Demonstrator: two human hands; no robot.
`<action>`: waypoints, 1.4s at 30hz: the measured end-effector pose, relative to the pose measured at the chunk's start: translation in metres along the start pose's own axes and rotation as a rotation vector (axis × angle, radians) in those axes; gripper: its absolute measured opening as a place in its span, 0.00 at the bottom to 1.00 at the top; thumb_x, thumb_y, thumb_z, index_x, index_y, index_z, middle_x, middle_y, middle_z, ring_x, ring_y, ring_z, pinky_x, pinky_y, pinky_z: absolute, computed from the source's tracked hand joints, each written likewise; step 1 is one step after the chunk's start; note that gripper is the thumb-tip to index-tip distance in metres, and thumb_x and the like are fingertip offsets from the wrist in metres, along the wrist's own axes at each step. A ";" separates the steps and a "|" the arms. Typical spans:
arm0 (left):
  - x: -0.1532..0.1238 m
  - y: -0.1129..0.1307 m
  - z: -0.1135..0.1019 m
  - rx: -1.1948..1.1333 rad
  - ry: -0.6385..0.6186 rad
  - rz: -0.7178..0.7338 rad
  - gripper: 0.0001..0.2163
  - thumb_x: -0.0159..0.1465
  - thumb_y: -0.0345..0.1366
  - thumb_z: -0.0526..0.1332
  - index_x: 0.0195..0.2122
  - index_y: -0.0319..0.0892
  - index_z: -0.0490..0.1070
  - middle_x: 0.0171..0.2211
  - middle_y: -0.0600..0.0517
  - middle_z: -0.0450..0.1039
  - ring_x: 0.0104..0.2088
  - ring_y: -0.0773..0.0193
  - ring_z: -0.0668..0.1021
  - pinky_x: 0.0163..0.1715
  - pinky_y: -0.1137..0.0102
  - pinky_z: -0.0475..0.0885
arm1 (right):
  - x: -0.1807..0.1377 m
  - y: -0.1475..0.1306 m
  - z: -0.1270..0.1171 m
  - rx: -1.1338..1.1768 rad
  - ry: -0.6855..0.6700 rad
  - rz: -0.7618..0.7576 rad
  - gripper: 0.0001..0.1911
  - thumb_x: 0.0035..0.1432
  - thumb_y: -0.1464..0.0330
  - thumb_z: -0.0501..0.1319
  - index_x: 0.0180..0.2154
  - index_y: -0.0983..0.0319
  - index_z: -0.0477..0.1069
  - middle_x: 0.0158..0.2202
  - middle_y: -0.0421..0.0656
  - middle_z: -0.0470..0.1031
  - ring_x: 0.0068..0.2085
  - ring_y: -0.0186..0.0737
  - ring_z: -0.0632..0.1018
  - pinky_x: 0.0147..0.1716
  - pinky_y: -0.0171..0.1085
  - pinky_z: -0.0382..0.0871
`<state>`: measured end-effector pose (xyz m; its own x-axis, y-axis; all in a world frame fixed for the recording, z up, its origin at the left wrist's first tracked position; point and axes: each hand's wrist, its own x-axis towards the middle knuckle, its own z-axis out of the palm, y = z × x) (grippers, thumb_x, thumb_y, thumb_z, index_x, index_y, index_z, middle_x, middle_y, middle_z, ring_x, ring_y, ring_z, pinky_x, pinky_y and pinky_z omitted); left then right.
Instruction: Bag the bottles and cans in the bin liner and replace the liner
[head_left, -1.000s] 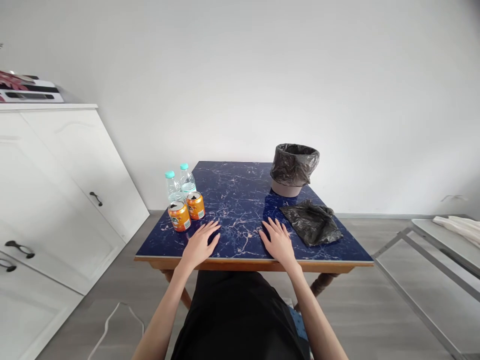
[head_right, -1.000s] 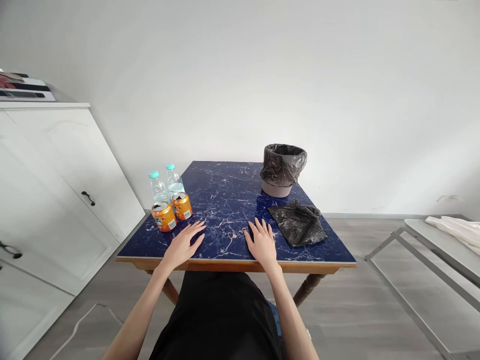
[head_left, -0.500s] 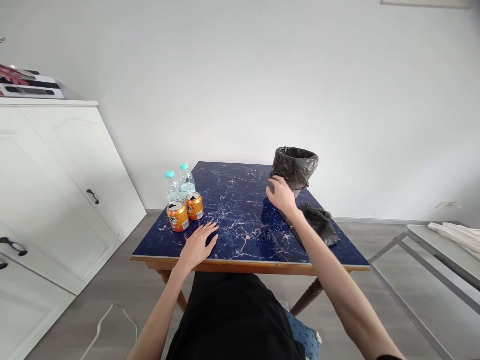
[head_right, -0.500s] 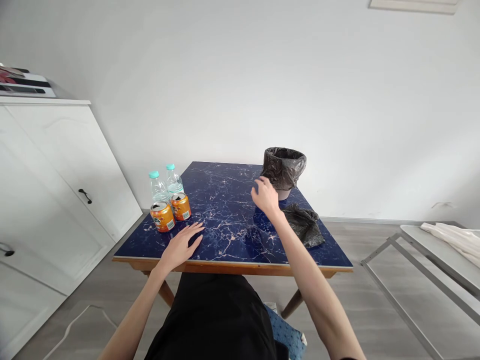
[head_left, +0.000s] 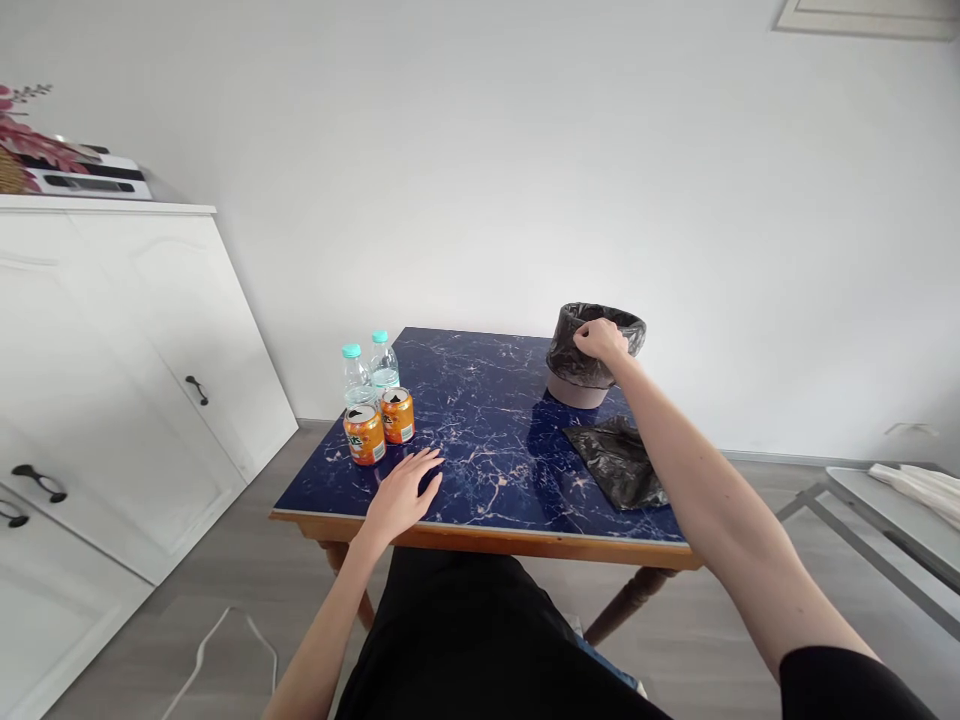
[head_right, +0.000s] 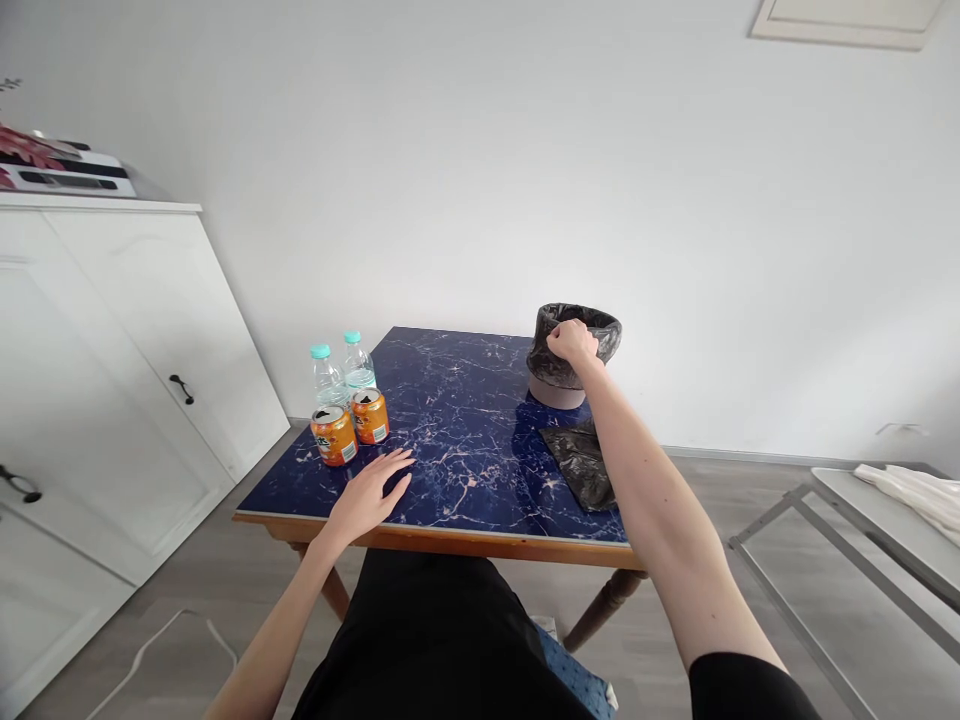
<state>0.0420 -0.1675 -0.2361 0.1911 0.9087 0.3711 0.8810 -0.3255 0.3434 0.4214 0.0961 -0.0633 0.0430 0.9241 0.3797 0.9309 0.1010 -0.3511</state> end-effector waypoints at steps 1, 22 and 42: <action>0.000 0.000 0.000 -0.001 0.002 0.001 0.22 0.78 0.51 0.49 0.64 0.51 0.74 0.69 0.52 0.71 0.71 0.53 0.70 0.74 0.52 0.63 | 0.001 0.000 0.001 -0.005 -0.007 -0.002 0.15 0.62 0.71 0.60 0.42 0.64 0.86 0.58 0.60 0.75 0.52 0.61 0.81 0.52 0.57 0.75; 0.000 0.002 0.001 0.004 0.000 0.000 0.21 0.78 0.48 0.49 0.63 0.50 0.75 0.68 0.52 0.73 0.71 0.55 0.71 0.75 0.53 0.62 | -0.106 -0.044 -0.049 0.263 -0.246 -0.522 0.19 0.71 0.58 0.59 0.50 0.60 0.84 0.57 0.49 0.81 0.41 0.43 0.85 0.51 0.42 0.78; 0.000 0.005 -0.002 -0.004 0.009 -0.006 0.22 0.78 0.47 0.51 0.63 0.46 0.76 0.68 0.48 0.73 0.71 0.50 0.71 0.73 0.50 0.64 | -0.266 -0.003 0.004 0.905 0.309 -0.210 0.12 0.72 0.59 0.61 0.50 0.57 0.76 0.62 0.53 0.72 0.45 0.46 0.84 0.49 0.49 0.80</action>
<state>0.0457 -0.1697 -0.2326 0.1821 0.9084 0.3765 0.8803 -0.3212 0.3491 0.4056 -0.1490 -0.1664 0.1213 0.7307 0.6718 0.3062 0.6162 -0.7256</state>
